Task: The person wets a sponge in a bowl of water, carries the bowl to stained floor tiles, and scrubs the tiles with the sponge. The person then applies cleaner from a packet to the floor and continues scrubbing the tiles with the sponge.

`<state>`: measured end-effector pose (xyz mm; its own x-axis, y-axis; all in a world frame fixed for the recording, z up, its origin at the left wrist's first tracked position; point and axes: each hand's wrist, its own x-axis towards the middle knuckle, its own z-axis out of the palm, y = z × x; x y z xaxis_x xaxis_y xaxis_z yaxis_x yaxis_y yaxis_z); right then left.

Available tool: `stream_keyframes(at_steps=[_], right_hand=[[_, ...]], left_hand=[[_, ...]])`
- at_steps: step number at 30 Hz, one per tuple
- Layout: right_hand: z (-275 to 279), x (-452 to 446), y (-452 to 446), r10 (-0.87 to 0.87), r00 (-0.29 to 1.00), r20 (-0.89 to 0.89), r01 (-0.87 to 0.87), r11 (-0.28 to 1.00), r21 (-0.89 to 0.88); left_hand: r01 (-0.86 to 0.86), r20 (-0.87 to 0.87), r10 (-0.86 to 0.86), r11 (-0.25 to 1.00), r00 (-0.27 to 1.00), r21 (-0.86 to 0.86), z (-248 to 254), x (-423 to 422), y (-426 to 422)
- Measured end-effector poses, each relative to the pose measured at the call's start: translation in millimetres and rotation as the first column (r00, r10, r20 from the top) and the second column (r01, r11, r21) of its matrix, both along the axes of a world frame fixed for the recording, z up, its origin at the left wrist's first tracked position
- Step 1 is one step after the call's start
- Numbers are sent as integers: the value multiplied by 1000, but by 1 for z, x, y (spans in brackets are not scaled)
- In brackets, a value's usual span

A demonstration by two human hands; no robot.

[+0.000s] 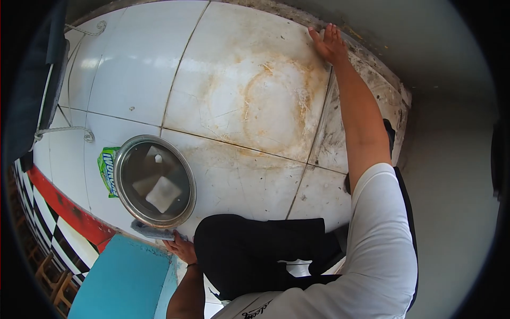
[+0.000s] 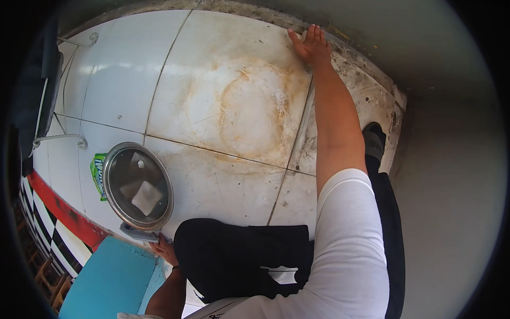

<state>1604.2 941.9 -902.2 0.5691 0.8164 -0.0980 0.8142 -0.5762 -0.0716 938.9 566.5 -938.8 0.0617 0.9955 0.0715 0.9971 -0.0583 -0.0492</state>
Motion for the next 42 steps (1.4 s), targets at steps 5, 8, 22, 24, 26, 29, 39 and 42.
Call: stream_keyframes(at_steps=[5,8,22,24,26,29,39,42], right_hand=[[-7,-57,-50,74,997,13,-75,993,91],[6,-141,-139,167,986,20,-169,981,99],[1,-57,19,104,991,85,-105,995,-2],[1,-68,13,102,994,37,-103,994,24],[3,-104,-30,156,987,-22,-154,984,87],[12,-164,-120,254,964,-77,-245,963,115],[31,-235,-238,229,962,-152,-226,974,36],[25,-214,-192,266,958,-110,-258,963,79]], left_hand=[[-24,25,23,1000,999,9,1,4,3],[-12,-28,12,1000,1000,10,-13,-12,-8],[-12,-1,12,1000,1000,27,2,2,1],[-22,9,22,1000,1000,6,-11,-9,-6],[-41,71,43,999,997,-25,0,2,-1],[-49,129,54,998,990,-35,0,7,2],[-17,69,20,999,997,-44,0,3,-1],[-10,90,15,999,996,-51,3,5,1]])
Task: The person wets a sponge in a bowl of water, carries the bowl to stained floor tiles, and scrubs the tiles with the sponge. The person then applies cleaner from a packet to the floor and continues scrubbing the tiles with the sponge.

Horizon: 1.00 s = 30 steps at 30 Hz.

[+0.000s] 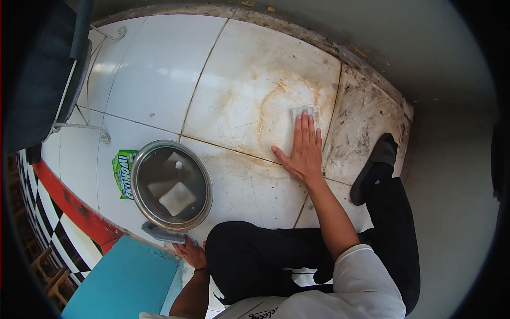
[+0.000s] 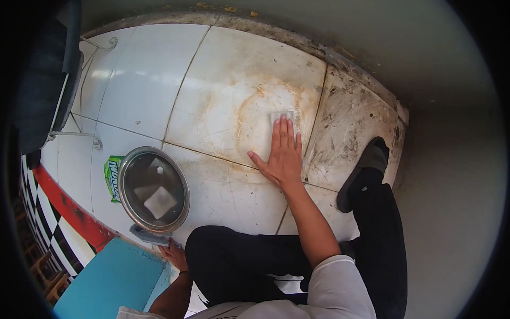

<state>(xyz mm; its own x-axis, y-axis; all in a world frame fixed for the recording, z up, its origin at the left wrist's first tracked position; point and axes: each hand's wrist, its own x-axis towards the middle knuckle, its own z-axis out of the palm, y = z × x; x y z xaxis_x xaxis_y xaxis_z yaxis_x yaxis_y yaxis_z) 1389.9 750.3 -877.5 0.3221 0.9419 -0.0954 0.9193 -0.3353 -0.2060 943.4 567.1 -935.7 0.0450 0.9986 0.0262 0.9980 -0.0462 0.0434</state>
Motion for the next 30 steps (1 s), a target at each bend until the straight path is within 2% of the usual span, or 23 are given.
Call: stream_keyframes(at_steps=[5,6,10,12,16,18,19,22,25,27,30], right_hand=[[-18,79,157,25,988,155,-24,1000,-4],[-19,95,191,-7,989,145,13,999,-41],[-12,98,227,-96,986,133,110,989,-95],[-15,79,190,-63,993,100,67,997,-40],[-4,-1,52,6,1000,-6,-6,998,68],[5,-44,-17,29,997,-71,-30,1000,-4],[9,-57,-35,36,994,-107,-42,998,-55],[10,-60,-30,52,993,-106,-58,997,-51],[-2,-22,53,118,992,-46,-117,993,22],[-13,8,131,100,994,45,-101,995,19],[-16,46,230,50,996,73,-47,998,-47]], left_hand=[[-35,-4,35,998,999,-42,-1,-1,-3],[-42,1,42,998,999,-44,1,0,-4],[-43,8,43,998,999,-51,2,0,-2],[-17,-22,16,1000,1000,-24,1,1,-2],[-30,2,30,999,1000,-42,2,1,-2],[-6,5,6,1000,1000,-18,1,0,-1],[-17,2,17,999,1000,-30,1,1,-1],[-43,-1,44,997,999,-64,5,2,-2],[-55,19,56,996,998,-77,6,4,-3],[-52,37,55,996,998,-77,6,4,-2],[-27,53,30,998,998,-62,6,4,-1]])
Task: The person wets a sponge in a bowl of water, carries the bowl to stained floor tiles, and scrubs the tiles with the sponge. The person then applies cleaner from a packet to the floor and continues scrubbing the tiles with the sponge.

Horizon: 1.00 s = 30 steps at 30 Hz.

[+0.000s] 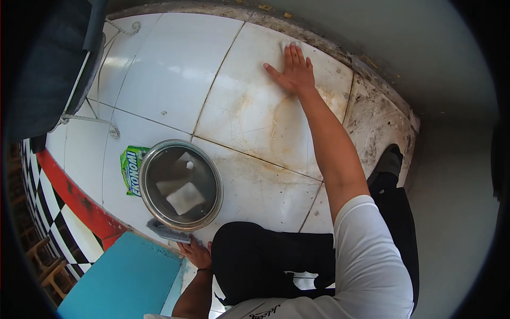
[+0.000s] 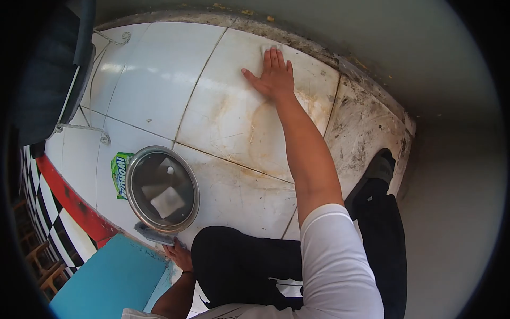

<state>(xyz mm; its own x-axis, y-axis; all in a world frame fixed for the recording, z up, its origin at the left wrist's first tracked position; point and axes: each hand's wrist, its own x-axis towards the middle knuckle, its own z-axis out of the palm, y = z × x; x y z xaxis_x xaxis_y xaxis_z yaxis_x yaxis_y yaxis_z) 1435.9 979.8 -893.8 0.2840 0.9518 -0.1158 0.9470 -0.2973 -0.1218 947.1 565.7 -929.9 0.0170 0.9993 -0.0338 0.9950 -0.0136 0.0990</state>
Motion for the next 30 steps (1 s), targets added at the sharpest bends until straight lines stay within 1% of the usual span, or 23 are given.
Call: stream_keyframes(at_steps=[2,5,6,9,11,12,13,15,16,17,20,22,24,27,28,29,30], right_hand=[[1,5,20,-37,999,8,38,999,-34],[0,-2,6,-57,998,-12,56,997,-45],[0,-9,-14,-44,999,-17,43,999,-24],[0,-48,-111,5,1000,-22,-4,999,37],[13,-80,-186,28,996,-80,-22,997,76],[13,-92,-218,13,996,-84,-10,999,44],[13,-102,-246,3,996,-85,0,999,36],[18,-105,-267,-34,988,-149,36,999,11],[20,-109,-274,-56,981,-186,56,998,-6],[19,-111,-272,-91,987,-129,111,982,153],[22,-109,-255,-238,971,-10,237,959,152],[26,-115,-250,-279,960,2,277,955,106],[28,-122,-243,-314,949,21,313,948,65],[18,-108,-244,-281,959,-31,283,953,110],[20,-100,-246,-328,915,-235,363,923,124],[21,-91,-246,-357,830,-429,444,888,121],[24,-88,-242,-358,709,-608,520,847,107]], left_hand=[[5,-6,-5,1000,1000,-17,5,3,5],[-12,-13,12,999,1000,-41,10,9,5],[-21,-17,21,999,1000,-50,11,10,6],[-91,17,96,979,995,-180,24,17,12],[-70,20,73,990,997,-123,20,14,6],[-54,24,56,995,998,-89,16,14,9],[-62,33,65,993,997,-96,16,15,13],[-90,45,97,987,994,-129,23,19,13],[-84,50,92,988,995,-129,25,18,13],[-79,55,87,988,995,-130,26,19,14],[-74,62,81,991,995,-108,26,22,18],[-74,79,83,990,993,-119,28,21,18],[-70,87,80,992,993,-107,29,22,18],[-55,96,62,996,993,-71,28,21,18],[-45,100,50,997,994,-57,27,21,18],[-37,99,40,999,994,-34,27,21,18],[-34,106,38,999,994,-35,26,22,20]])
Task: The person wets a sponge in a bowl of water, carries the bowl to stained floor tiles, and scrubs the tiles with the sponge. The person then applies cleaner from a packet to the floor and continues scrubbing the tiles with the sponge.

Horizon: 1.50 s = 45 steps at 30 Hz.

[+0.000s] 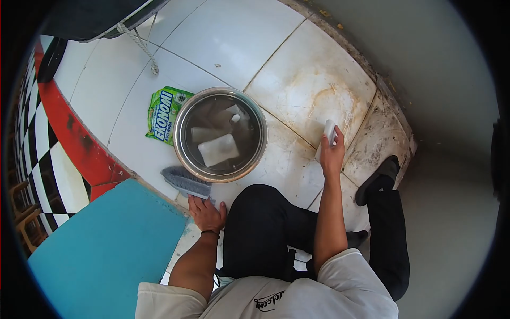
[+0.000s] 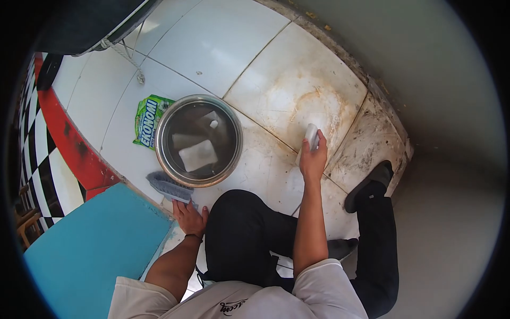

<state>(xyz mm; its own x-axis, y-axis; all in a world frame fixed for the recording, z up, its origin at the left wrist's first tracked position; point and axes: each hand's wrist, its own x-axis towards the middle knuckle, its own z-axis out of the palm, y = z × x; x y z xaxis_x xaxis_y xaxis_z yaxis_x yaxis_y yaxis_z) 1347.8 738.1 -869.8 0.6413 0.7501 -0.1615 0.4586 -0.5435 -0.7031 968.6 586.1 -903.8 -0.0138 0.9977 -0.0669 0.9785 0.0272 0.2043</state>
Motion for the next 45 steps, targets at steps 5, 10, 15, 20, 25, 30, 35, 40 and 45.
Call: stream_keyframes(at_steps=[5,10,15,20,25,30,35,40,45], right_hand=[[73,-28,18,219,-103,-970,257,948,187],[93,-64,52,315,-236,-919,161,945,283],[114,-110,75,439,422,-793,-170,897,407],[83,-194,80,799,535,274,-836,548,35],[34,-221,78,788,258,559,-881,429,-198],[37,-219,79,817,347,460,-878,456,-148],[79,-176,89,655,517,-551,-543,749,380],[124,-84,90,420,-173,-891,-29,902,431],[150,-12,92,521,147,-840,-74,853,516]], left_hand=[[0,8,0,1000,1000,2,3,1,-1],[-4,20,3,1000,1000,8,1,0,-2],[-6,14,6,1000,1000,20,-2,1,-4],[-9,10,8,1000,1000,29,3,3,-1],[-9,18,9,1000,1000,19,5,3,0],[-6,28,5,999,1000,32,1,2,-1],[7,13,-7,999,1000,35,3,2,-1],[18,-7,-18,999,1000,32,2,1,-1],[15,-22,-14,999,1000,38,1,1,-1]])
